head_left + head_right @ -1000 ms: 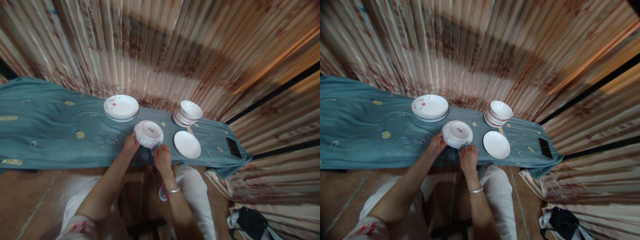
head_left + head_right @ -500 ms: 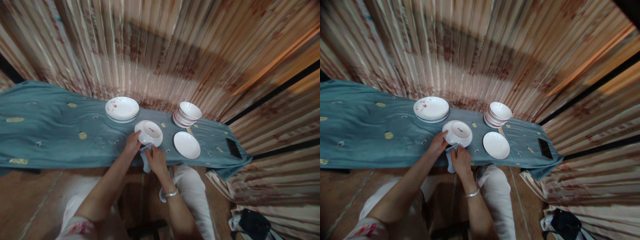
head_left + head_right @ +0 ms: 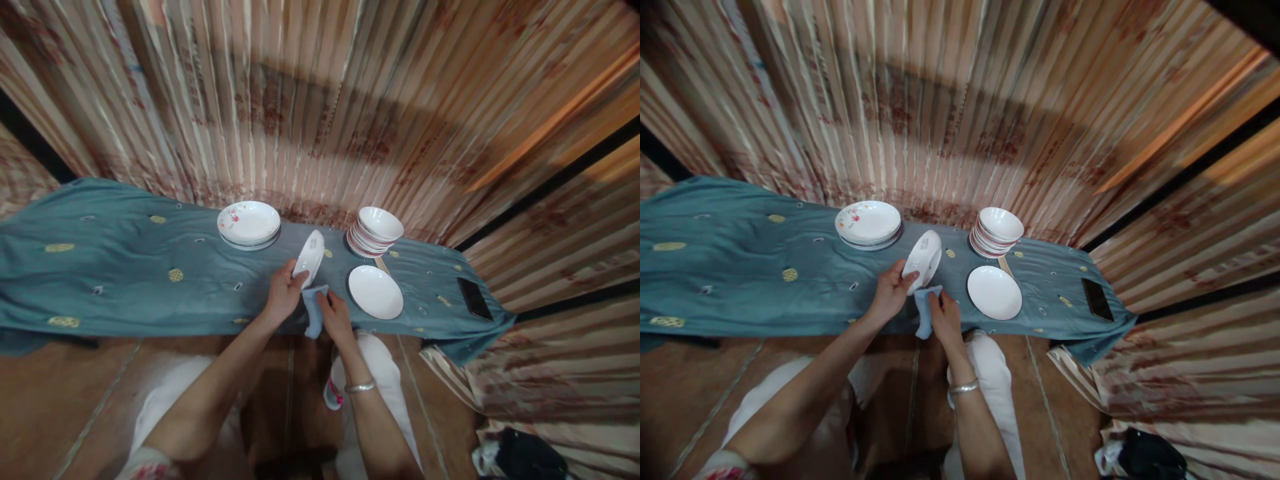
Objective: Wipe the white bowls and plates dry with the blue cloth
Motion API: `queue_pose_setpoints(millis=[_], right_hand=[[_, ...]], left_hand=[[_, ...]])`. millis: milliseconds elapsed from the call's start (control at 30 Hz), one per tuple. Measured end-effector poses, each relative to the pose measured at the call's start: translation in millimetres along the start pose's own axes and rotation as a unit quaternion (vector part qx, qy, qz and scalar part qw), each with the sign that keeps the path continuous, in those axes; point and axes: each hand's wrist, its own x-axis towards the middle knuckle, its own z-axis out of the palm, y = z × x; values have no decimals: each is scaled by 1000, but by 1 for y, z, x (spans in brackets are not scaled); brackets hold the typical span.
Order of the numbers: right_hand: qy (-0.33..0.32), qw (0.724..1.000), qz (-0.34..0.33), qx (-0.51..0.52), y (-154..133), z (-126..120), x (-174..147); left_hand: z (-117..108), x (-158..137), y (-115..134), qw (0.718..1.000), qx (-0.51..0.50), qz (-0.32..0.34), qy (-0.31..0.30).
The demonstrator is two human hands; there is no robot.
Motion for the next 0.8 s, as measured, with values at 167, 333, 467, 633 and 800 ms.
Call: queue_pose_setpoints(millis=[167,333,467,633,800], right_hand=[[25,992,46,111,11,-6,5],[90,975,81,189,14,-11,6],[103,976,72,178,20,-14,5],[121,992,21,40,32,-18,1],[139,985,-59,-78,44,-17,0]], left_hand=[[2,-13,-10,988,111,83,-65],[-2,-17,-34,924,291,169,-182],[-10,-18,-45,846,421,219,-241],[-25,-21,-54,787,495,261,-260],[-44,-27,-63,767,510,293,-258]])
